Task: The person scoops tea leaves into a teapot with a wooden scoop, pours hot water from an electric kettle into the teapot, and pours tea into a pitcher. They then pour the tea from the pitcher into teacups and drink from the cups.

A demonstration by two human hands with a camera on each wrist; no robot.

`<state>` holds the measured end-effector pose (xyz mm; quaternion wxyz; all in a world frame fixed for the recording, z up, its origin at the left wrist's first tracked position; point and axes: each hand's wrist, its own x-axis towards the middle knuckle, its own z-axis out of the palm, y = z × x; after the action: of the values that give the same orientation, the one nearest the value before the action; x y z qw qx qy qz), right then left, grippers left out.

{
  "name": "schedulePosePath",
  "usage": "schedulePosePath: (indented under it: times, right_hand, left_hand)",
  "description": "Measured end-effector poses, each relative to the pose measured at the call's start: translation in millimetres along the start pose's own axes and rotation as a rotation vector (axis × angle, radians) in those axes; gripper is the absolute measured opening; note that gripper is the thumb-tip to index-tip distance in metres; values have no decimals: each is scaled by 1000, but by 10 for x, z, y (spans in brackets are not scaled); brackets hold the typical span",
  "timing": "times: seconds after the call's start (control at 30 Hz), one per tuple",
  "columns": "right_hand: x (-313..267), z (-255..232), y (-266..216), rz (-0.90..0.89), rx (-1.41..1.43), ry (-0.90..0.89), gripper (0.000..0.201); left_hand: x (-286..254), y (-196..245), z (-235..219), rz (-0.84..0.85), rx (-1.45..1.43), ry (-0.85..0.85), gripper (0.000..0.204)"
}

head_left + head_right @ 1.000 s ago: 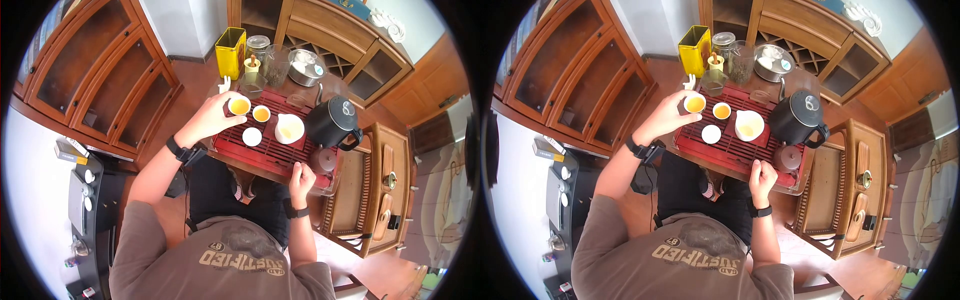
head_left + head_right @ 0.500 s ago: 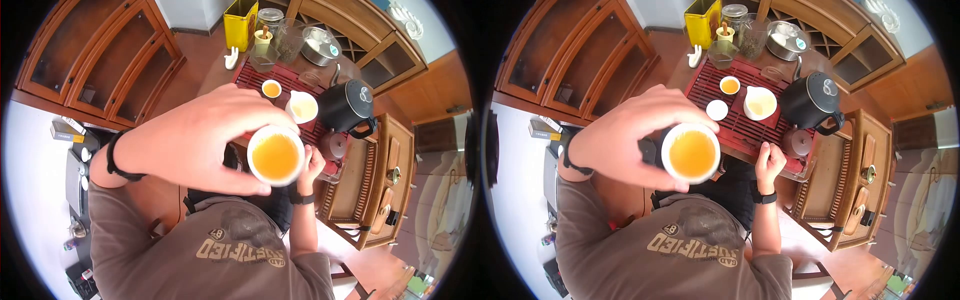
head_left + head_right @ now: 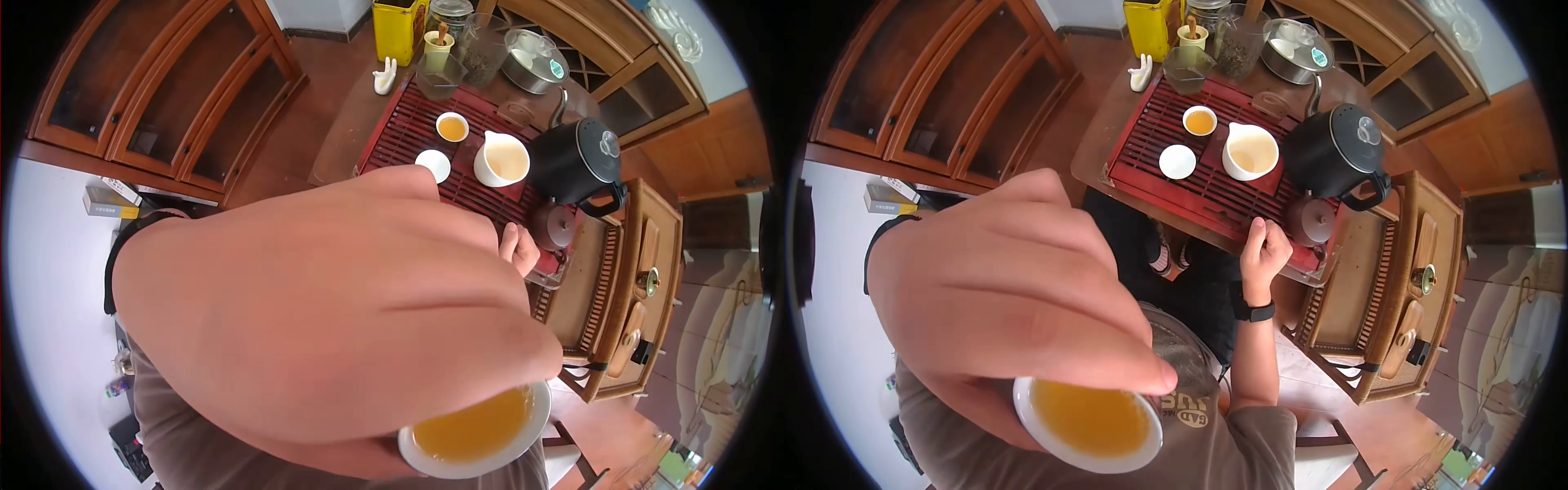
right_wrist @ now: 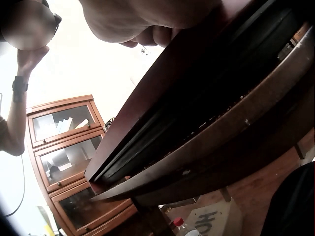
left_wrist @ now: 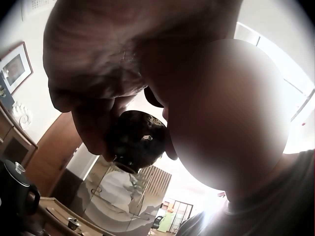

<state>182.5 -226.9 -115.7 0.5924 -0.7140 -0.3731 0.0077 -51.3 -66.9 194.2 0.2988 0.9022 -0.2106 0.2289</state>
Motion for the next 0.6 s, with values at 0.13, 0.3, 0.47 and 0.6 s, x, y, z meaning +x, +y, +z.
schedulePosePath:
  times: [0.13, 0.3, 0.47, 0.6]
  right_hand:
    - [5, -10, 23, -32, 18, -10, 40]
    - [1, -10, 14, -38, 1, -7, 39]
    - [-14, -28, -5, 8, 16, -29, 39]
    - [-23, 25, 70, 40, 34, -17, 39]
  left_hand:
    - [82, 172, -89, -274, -193, -10, 45]
    - [47, 128, -49, -260, -171, 8, 43]
    - [-99, -74, -39, -83, -34, -111, 56]
    - [-44, -81, -121, -354, -226, -82, 68]
